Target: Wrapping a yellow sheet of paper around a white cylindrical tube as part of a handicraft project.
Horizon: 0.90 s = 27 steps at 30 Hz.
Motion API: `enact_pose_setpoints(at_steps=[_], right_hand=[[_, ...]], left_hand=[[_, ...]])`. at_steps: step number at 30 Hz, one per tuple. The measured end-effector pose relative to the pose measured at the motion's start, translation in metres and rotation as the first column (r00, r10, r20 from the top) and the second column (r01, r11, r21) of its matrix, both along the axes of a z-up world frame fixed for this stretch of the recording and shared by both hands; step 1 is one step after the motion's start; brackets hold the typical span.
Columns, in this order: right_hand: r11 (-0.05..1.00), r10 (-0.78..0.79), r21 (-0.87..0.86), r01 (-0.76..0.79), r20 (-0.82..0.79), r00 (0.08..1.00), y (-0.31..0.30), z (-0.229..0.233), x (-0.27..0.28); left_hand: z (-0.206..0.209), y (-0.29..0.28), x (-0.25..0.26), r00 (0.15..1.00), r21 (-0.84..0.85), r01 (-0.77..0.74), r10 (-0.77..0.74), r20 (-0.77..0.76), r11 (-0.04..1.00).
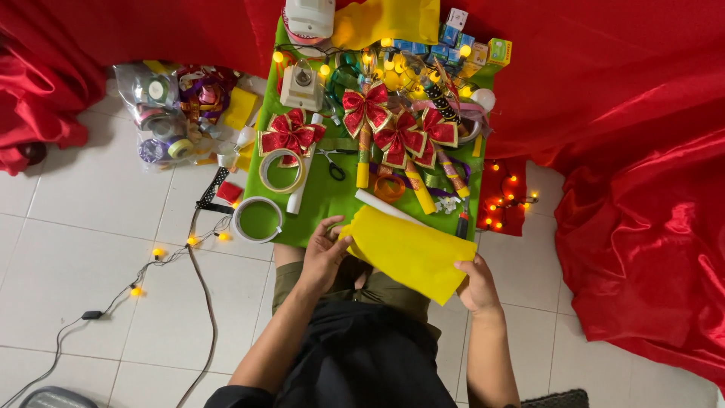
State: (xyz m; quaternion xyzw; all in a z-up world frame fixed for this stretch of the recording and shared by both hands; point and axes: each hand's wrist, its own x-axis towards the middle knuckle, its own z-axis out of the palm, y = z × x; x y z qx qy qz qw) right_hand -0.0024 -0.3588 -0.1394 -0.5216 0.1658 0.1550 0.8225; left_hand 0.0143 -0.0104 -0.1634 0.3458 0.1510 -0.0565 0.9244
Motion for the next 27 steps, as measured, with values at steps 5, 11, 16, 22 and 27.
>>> enact_pose_setpoints(at_steps=[5,11,16,22,27], right_hand=[[0.957,0.042,-0.289,0.018,0.197,0.979,0.025,0.037,0.021],[0.772,0.363,-0.588,0.242,0.719,0.592,0.068,0.126,0.025],[0.557,0.716,-0.745,0.368,0.655,0.242,0.117,0.108,0.028],[0.277,0.895,-0.917,0.287,0.355,0.270,0.119,0.043,0.033],[0.255,0.912,-0.941,0.221,0.310,0.267,0.111,0.027,0.035]], left_hand=[[0.038,0.032,0.012,0.960,0.340,0.161,-0.227,0.163,0.926],[0.100,0.060,0.029,0.862,0.740,-0.158,-0.273,0.426,0.654],[0.082,0.061,0.035,0.918,0.818,-0.309,-0.073,0.390,0.485],[0.065,0.045,-0.005,0.827,0.702,-0.525,0.096,0.553,0.481],[0.078,0.029,-0.039,0.628,0.721,0.325,-0.709,0.320,0.612]])
